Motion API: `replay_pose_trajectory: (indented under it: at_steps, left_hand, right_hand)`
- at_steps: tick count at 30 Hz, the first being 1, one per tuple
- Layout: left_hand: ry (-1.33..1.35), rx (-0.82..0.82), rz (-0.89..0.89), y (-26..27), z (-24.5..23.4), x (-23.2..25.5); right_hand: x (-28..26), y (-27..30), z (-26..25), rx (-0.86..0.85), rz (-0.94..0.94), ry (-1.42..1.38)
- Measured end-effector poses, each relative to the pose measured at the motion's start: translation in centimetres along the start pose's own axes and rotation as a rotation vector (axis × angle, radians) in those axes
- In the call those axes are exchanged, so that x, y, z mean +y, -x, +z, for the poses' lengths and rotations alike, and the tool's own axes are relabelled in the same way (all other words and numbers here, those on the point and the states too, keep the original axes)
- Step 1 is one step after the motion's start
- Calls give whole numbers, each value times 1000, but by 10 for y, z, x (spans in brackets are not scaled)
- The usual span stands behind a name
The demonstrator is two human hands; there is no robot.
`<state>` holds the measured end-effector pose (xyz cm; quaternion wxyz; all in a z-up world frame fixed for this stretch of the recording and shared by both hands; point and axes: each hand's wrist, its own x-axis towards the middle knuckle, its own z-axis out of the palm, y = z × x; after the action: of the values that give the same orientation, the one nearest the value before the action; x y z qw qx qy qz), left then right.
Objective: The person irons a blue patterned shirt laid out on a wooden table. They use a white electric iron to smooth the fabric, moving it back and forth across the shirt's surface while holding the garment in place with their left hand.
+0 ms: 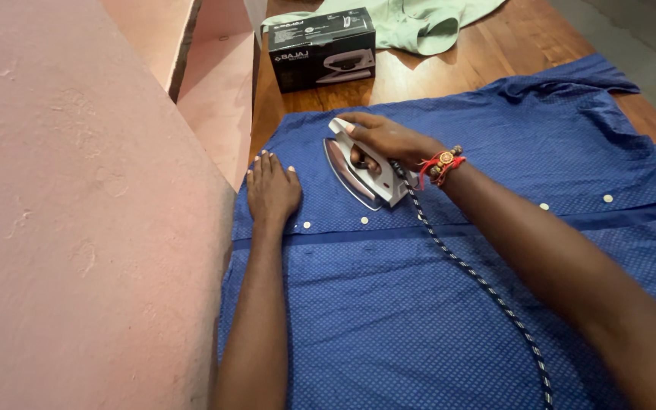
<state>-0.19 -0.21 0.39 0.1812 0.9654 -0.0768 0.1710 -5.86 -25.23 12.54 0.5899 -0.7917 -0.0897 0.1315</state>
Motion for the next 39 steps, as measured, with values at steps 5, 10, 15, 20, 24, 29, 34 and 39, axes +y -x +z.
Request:
replay_pose_trajectory:
  at_steps: [5, 10, 15, 20, 24, 29, 34, 39]
  left_hand:
    - [-13, 14, 12, 1, -3, 0]
    - [-13, 20, 24, 2, -3, 0]
    - [0, 26, 22, 1, -2, 0]
    - [-28, 13, 24, 1, -2, -1]
    - [-21, 17, 28, 1, -1, -2]
    - [-21, 19, 28, 1, -2, -2]
    - [-26, 18, 27, 1, -3, 0]
    - [-24, 21, 35, 1, -2, -1]
  right_hand:
    - [2, 20, 1, 10, -5, 17]
    - [4, 42, 3, -54, -1, -6]
    - [-1, 40, 0, 4, 38, 102]
    - [7, 23, -21, 136, 55, 118]
    - [25, 26, -46, 185, 55, 56]
    - [31, 44, -61, 207, 5, 247]
    - [22, 87, -67, 150, 52, 293]
    - [17, 107, -72, 145, 192, 234]
